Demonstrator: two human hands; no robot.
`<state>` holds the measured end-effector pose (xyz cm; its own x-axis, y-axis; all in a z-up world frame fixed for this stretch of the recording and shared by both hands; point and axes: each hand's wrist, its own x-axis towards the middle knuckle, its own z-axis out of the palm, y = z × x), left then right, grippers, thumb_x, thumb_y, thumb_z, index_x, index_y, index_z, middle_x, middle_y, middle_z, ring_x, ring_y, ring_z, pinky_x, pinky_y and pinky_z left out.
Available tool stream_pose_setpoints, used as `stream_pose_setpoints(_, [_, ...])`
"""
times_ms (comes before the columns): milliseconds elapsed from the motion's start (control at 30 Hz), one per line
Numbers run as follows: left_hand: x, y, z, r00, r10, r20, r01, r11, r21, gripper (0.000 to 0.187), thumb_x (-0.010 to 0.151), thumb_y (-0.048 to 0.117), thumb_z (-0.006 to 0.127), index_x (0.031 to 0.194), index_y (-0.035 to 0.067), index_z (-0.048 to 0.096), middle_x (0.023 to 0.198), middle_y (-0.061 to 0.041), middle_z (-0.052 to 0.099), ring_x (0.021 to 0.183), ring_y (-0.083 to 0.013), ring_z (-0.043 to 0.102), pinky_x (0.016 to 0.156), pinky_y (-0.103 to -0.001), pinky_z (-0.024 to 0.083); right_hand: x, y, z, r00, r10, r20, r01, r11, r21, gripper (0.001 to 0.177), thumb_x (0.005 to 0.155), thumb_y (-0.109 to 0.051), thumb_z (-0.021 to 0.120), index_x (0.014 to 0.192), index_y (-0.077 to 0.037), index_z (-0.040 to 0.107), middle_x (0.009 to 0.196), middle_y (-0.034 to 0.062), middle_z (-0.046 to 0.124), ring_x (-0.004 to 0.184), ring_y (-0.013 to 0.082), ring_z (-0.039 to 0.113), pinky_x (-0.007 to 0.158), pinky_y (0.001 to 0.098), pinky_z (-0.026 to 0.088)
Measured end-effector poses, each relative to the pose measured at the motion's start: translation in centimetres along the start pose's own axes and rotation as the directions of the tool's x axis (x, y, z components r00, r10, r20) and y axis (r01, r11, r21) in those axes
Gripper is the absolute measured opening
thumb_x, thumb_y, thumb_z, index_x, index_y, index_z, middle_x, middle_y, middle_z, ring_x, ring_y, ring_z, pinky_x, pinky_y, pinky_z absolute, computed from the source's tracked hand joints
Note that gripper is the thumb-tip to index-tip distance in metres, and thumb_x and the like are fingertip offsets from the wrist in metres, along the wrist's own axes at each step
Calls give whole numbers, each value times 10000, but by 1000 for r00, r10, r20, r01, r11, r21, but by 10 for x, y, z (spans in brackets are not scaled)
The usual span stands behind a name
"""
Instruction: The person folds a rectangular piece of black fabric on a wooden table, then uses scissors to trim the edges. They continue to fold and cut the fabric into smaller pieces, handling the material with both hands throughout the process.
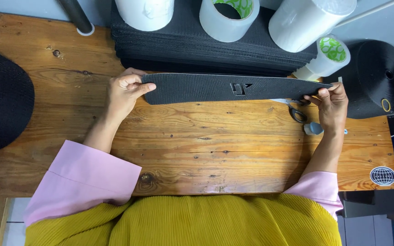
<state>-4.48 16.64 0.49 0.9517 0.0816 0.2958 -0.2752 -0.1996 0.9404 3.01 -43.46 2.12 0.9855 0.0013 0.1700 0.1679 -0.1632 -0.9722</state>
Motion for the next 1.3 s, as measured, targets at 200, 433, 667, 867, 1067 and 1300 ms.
stream_pose_setpoints(200, [0, 1, 10, 1000, -6, 29, 12, 977, -211, 117, 975, 110, 737, 1035, 41, 665, 998, -29, 716, 898, -74, 649, 840, -210, 564, -3, -7, 4, 1000, -9, -27, 8, 1000, -24, 284, 1106, -295, 662, 1029, -197, 407, 890, -23, 405, 873, 100, 556, 866, 365, 669])
stream_pose_setpoints(433, [-4, 42, 10, 1000, 22, -22, -24, 995, -99, 182, 970, 146, 782, 851, 80, 661, 734, 47, 597, 645, -17, 431, 572, -184, 344, -3, -5, -9, 992, 6, -128, -17, 996, -88, 202, 1112, -229, 688, 1047, -187, 501, 938, -48, 447, 828, 88, 563, 727, 308, 671])
stream_pose_setpoints(667, [-5, 53, 13, 995, -97, -19, 90, 971, -220, 288, 918, 121, 804, 702, 126, 613, 668, 94, 524, 653, -2, 400, 590, -186, 309, -4, -7, -11, 991, 88, -102, -102, 985, -139, 195, 1104, -249, 691, 1017, -184, 530, 874, -68, 435, 732, 32, 491, 616, 230, 620])
stream_pose_setpoints(867, [-5, 54, 13, 991, -131, 7, 127, 946, -298, 368, 903, 108, 800, 642, 148, 544, 641, 94, 447, 645, -14, 366, 603, -199, 289, -8, -13, -10, 985, 156, -79, -167, 972, -166, 173, 1084, -294, 699, 1050, -188, 568, 821, -71, 465, 673, 8, 469, 600, 186, 605])
stream_pose_setpoints(1067, [-4, 52, 10, 990, -137, 17, 137, 969, -204, 327, 917, 135, 811, 667, 145, 599, 634, 100, 475, 627, -9, 353, 579, -201, 262, -7, -14, -11, 978, 203, -56, -210, 962, -172, 175, 1063, -304, 709, 1050, -196, 572, 803, -70, 495, 636, 18, 518, 572, 177, 595])
stream_pose_setpoints(1300, [-3, 51, 6, 993, -121, 12, 121, 986, -116, 354, 932, 169, 809, 665, 152, 577, 620, 117, 406, 613, -8, 298, 556, -215, 205, -11, -23, -5, 972, 233, -1, -226, 944, -242, 234, 1068, -306, 697, 937, -191, 541, 758, -67, 445, 667, 23, 497, 582, 197, 583])
